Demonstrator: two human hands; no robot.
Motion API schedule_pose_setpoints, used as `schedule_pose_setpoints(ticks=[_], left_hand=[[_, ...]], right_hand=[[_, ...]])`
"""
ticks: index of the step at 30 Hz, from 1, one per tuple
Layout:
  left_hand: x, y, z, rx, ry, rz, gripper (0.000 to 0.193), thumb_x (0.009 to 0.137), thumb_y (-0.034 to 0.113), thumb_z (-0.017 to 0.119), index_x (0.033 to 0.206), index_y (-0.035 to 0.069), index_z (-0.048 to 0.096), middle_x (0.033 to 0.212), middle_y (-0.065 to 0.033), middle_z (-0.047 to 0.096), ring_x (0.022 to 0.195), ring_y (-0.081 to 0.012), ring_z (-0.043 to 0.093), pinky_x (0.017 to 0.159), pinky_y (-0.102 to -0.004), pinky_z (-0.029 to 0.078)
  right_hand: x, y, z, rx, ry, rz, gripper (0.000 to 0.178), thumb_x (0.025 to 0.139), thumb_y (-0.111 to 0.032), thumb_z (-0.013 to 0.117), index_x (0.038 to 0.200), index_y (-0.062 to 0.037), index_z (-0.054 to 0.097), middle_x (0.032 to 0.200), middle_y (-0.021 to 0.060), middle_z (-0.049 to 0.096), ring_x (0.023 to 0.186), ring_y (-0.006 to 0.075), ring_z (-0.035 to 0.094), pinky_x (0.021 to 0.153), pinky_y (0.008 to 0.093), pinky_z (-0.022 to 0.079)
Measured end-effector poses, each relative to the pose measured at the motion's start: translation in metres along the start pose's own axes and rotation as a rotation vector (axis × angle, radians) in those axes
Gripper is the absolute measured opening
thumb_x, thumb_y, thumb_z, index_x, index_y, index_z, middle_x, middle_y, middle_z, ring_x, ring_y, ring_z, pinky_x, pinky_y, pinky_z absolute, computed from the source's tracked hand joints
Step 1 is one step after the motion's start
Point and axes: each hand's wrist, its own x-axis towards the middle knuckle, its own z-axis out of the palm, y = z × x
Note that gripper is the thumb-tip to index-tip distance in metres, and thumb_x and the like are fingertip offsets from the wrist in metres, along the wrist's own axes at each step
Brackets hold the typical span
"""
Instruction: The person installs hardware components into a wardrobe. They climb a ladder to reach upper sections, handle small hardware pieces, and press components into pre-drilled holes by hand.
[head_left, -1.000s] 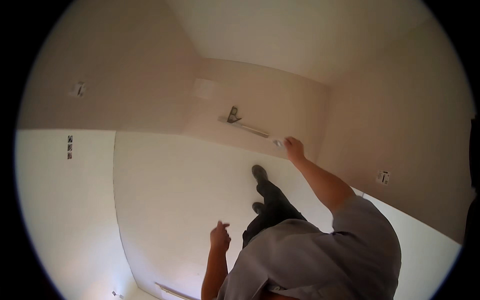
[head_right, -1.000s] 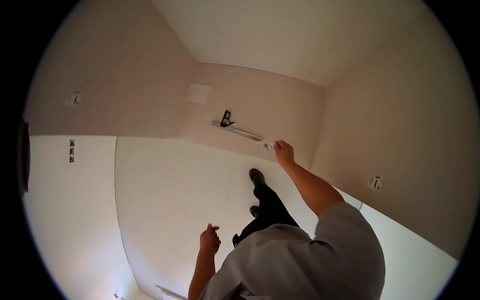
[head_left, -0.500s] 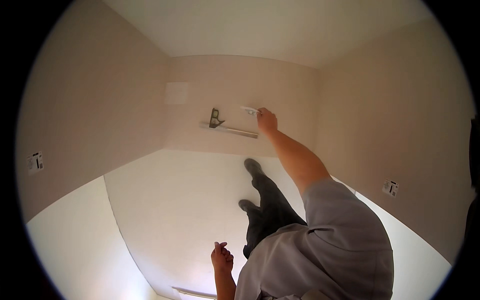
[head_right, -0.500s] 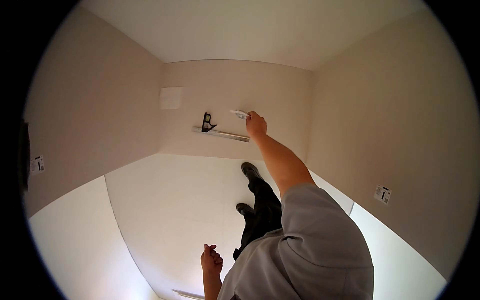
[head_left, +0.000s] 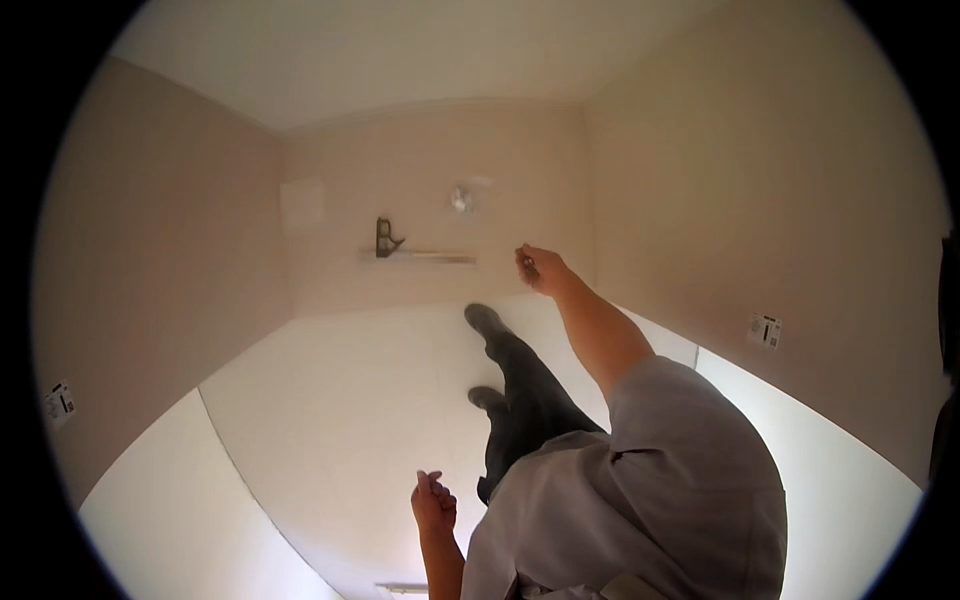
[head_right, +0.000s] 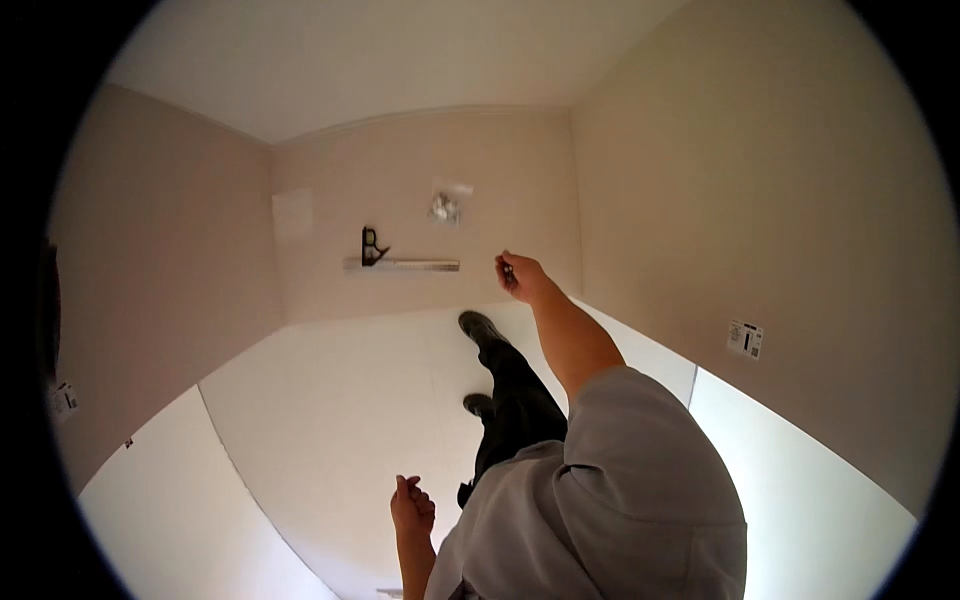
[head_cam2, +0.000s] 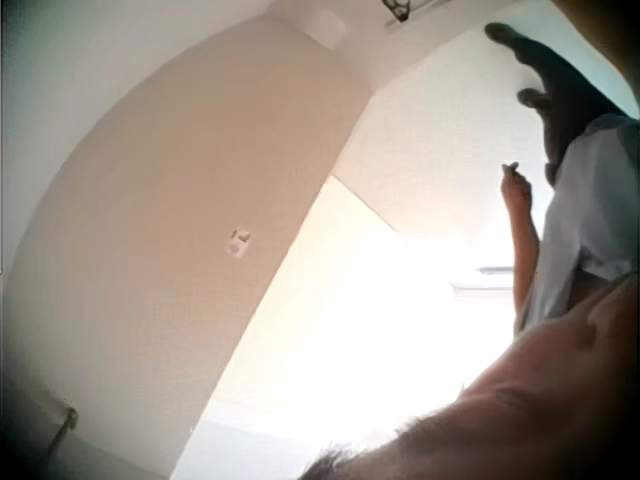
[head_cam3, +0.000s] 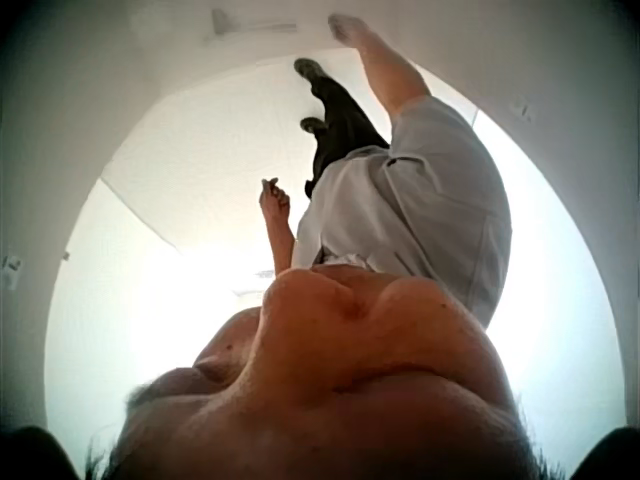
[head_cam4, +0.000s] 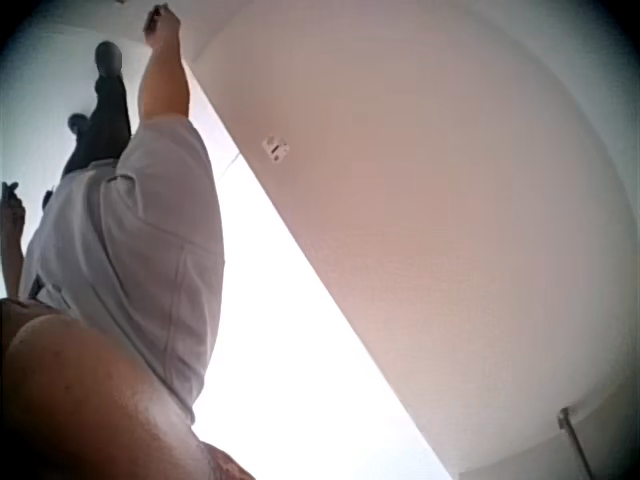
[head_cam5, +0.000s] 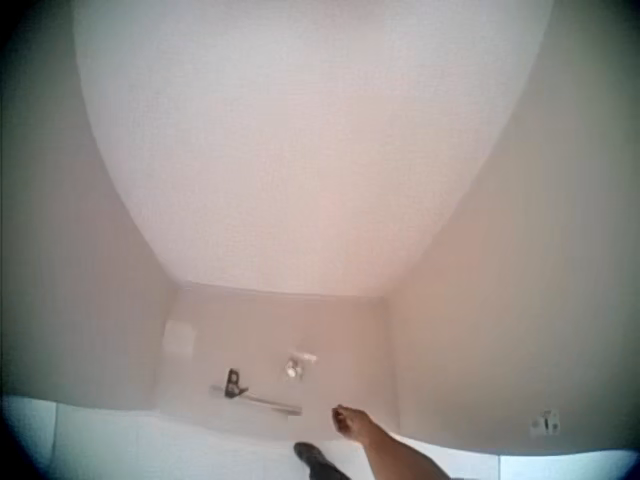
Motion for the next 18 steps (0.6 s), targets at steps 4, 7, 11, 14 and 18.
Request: schedule_pose_setpoints(ticks=[4,7,11,14,18], left_hand=[[0.002,0.005,0.012,-0.009,-0.012,0.024,0.046,0.104,0.042,0.052,0.105,-0.004,0.056,0.061,0.0056,0.027,0.047,-0.0060,0.027,0.041,-0.0225,0.023],[0.000,0.001,0.017,-0.003,0.017,0.017,0.045,0.105,0.041,0.052,0.104,-0.003,0.057,0.061,0.0056,0.027,0.047,-0.0060,0.027,0.041,-0.0222,0.023],[-0.005,-0.008,0.022,-0.027,0.037,0.006,0.044,0.105,0.041,0.051,0.102,-0.002,0.057,0.061,0.0056,0.026,0.048,-0.0058,0.026,0.040,-0.0219,0.023],[-0.003,-0.016,0.023,-0.052,0.026,-0.012,0.043,0.105,0.041,0.051,0.101,-0.001,0.057,0.061,0.0059,0.026,0.048,-0.0055,0.026,0.040,-0.0218,0.022],[-0.007,-0.020,0.029,-0.065,0.027,-0.004,0.042,0.105,0.041,0.052,0.099,-0.001,0.057,0.061,0.0064,0.027,0.048,-0.0052,0.026,0.041,-0.0216,0.023]], right_hand=[[-0.021,-0.016,0.018,0.154,-0.247,0.084,0.033,0.106,-0.029,0.051,0.101,0.0012,0.064,0.103,0.0134,0.067,0.095,0.0244,0.068,0.085,0.0369,0.062],[-0.036,-0.024,0.029,0.124,-0.370,0.107,0.034,0.106,-0.028,0.048,0.106,0.0033,0.064,0.110,0.0163,0.065,0.102,0.0266,0.067,0.096,0.0400,0.060],[-0.030,-0.020,0.027,-0.026,-0.306,0.100,0.025,0.105,-0.020,0.053,0.106,0.0016,0.064,0.103,0.0123,0.065,0.095,0.0219,0.066,0.090,0.0377,0.060],[-0.011,-0.011,0.006,-0.413,-0.193,0.120,0.017,0.103,-0.015,0.056,0.104,-0.0010,0.066,0.094,0.0076,0.064,0.084,0.0158,0.063,0.077,0.0320,0.058],[0.008,0.002,-0.004,-0.630,-0.060,0.096,0.014,0.097,-0.012,0.062,0.103,-0.0003,0.068,0.086,0.0062,0.063,0.071,0.0129,0.057,0.063,0.0270,0.050]])
